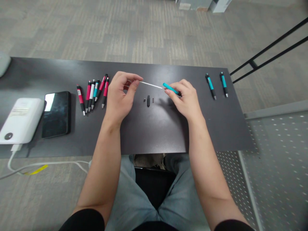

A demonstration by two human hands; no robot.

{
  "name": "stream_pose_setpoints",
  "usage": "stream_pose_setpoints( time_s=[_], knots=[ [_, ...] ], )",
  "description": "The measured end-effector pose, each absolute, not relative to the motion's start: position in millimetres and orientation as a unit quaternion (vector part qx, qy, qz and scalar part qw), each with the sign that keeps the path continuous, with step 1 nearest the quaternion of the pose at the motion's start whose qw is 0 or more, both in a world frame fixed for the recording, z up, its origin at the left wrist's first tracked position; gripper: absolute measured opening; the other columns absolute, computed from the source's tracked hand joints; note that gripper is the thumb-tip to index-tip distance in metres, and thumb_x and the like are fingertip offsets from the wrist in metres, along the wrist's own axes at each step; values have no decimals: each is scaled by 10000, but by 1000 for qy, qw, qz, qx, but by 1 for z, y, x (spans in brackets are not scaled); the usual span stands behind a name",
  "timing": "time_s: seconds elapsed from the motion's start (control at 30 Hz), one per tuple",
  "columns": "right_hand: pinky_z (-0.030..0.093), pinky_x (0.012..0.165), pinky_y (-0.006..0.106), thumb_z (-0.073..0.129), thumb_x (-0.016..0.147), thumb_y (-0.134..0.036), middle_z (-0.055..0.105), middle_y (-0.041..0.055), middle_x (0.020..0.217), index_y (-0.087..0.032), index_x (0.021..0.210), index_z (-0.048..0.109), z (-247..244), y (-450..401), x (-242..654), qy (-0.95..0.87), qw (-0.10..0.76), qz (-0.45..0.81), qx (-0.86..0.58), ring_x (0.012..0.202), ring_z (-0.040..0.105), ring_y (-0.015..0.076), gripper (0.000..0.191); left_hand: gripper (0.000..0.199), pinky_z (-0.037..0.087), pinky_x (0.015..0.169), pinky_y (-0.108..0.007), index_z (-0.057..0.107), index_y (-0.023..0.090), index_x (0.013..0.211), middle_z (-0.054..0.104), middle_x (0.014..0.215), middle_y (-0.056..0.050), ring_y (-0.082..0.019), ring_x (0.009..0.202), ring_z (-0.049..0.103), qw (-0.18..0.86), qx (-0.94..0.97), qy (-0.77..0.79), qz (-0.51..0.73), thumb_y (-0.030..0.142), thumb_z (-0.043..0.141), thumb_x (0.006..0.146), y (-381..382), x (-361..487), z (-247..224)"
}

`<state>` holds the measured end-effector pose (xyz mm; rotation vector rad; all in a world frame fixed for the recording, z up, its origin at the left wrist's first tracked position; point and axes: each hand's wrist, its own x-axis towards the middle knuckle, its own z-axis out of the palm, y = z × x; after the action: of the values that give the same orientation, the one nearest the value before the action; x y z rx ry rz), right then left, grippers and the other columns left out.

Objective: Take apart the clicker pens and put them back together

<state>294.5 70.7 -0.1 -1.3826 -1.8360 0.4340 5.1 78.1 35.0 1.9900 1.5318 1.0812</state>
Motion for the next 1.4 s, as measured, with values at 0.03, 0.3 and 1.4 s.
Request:
stream_pose_setpoints(
  time_s=[0.03,0.3,1.4],
  knots=[
    [646,1100,586,795,1154,-775,749,98,1067,-358,1154,934,-1,71,297,-721,394,162,-546,1068,719,372,439,303,705,1050,-507,810,377,1300,822,1352,-73,-316,1253,788,199,714,549,386,582,588,1291,78,5,36],
    [639,1073,571,846,1166,-623,720,91,1094,-334,1183,963,-9,74,303,-734,380,114,-552,1073,724,357,313,226,683,1039,-509,838,352,1162,840,1238,-69,-313,1139,778,241,689,492,475,530,724,1241,85,5,25],
    [615,1004,476,737,1225,-714,871,85,1126,-295,1360,898,-3,70,285,-789,355,172,-471,1024,777,330,468,380,709,975,-425,867,297,1195,879,1158,-56,-263,1025,805,285,704,436,484,671,896,1134,85,18,12]
  ],
)
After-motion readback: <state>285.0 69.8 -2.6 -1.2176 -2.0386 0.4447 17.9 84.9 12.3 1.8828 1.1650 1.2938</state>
